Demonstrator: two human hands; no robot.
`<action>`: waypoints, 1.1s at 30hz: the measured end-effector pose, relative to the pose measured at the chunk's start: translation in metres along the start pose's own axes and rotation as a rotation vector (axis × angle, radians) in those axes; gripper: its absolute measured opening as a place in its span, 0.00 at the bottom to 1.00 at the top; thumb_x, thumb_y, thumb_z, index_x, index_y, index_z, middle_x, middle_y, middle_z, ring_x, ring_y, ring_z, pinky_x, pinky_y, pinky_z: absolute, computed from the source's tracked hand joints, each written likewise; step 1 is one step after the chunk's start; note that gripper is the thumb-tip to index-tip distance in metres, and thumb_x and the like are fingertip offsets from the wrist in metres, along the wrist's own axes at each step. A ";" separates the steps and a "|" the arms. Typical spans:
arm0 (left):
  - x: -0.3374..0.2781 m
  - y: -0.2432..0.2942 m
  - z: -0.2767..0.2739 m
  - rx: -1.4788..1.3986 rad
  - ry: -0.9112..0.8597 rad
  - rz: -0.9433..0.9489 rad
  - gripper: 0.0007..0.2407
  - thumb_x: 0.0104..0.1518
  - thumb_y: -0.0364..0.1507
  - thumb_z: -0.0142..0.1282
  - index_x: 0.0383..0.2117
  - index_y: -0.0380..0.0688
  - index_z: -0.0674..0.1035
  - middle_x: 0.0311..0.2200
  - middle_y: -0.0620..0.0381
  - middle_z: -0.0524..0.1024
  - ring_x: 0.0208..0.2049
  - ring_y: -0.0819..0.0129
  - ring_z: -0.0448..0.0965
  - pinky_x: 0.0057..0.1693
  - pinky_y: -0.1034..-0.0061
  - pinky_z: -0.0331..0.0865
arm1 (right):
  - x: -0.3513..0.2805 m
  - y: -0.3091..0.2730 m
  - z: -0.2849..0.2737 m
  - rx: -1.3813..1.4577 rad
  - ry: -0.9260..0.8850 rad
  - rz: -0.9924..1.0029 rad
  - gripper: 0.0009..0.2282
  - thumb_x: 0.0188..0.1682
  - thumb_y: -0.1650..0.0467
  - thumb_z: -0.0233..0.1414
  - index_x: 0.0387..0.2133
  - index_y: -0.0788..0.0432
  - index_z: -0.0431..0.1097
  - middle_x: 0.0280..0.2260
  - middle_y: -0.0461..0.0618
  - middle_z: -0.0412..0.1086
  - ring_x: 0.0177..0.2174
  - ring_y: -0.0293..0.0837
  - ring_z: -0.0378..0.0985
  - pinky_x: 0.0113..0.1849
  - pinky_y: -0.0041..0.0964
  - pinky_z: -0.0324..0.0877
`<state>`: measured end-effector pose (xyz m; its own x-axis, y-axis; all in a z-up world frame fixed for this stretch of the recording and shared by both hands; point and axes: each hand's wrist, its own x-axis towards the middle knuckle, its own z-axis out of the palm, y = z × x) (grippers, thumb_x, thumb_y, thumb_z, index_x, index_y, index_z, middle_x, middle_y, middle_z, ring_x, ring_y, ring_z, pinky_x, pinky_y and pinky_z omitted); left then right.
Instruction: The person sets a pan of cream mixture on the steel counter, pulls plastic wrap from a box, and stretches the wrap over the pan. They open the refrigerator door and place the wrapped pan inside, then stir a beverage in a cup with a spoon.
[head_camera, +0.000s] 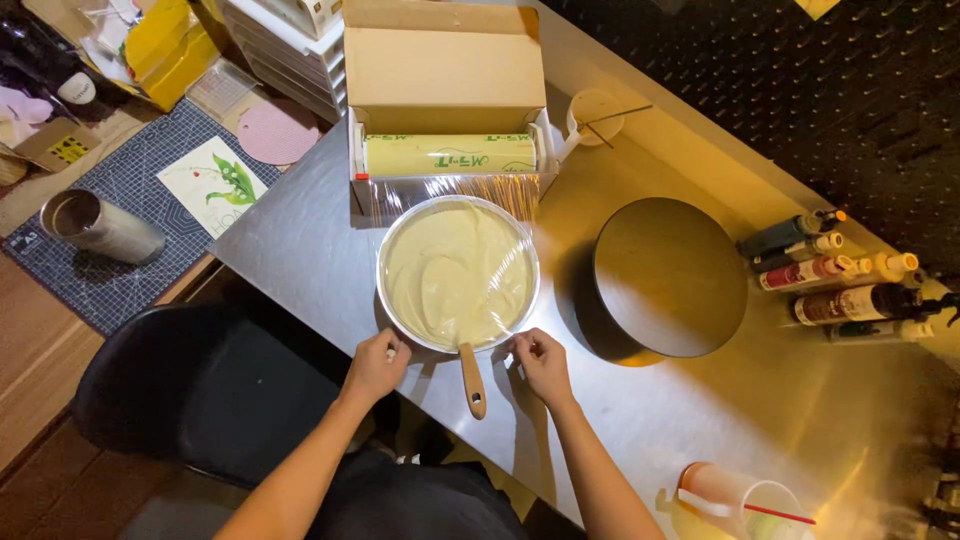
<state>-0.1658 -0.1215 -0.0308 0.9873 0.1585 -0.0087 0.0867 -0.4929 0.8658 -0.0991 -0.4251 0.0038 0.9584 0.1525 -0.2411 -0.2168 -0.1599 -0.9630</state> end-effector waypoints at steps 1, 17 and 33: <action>0.006 -0.010 0.010 -0.002 -0.001 0.008 0.09 0.58 0.28 0.58 0.26 0.32 0.75 0.22 0.45 0.78 0.23 0.56 0.81 0.33 0.66 0.73 | 0.007 0.015 0.000 -0.001 0.006 -0.006 0.11 0.53 0.73 0.51 0.20 0.63 0.63 0.29 0.52 0.76 0.27 0.42 0.74 0.32 0.38 0.71; 0.102 -0.059 -0.020 -0.608 0.196 -0.515 0.10 0.65 0.29 0.50 0.37 0.32 0.79 0.26 0.54 0.75 0.22 0.71 0.72 0.25 0.74 0.66 | 0.094 -0.002 -0.006 0.765 0.250 0.170 0.16 0.56 0.61 0.44 0.49 0.59 0.68 0.46 0.50 0.73 0.48 0.44 0.74 0.49 0.38 0.69; 0.155 0.004 -0.061 -0.371 0.101 -0.032 0.09 0.62 0.32 0.58 0.29 0.39 0.83 0.26 0.58 0.79 0.31 0.74 0.75 0.41 0.79 0.69 | 0.166 -0.019 -0.029 0.430 0.097 0.073 0.14 0.49 0.65 0.57 0.44 0.60 0.76 0.32 0.43 0.78 0.26 0.34 0.75 0.31 0.28 0.67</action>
<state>-0.0202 -0.0467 0.0023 0.9651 0.2619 -0.0054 0.0451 -0.1459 0.9883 0.0697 -0.4248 -0.0146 0.9464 0.0605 -0.3173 -0.3219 0.2560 -0.9115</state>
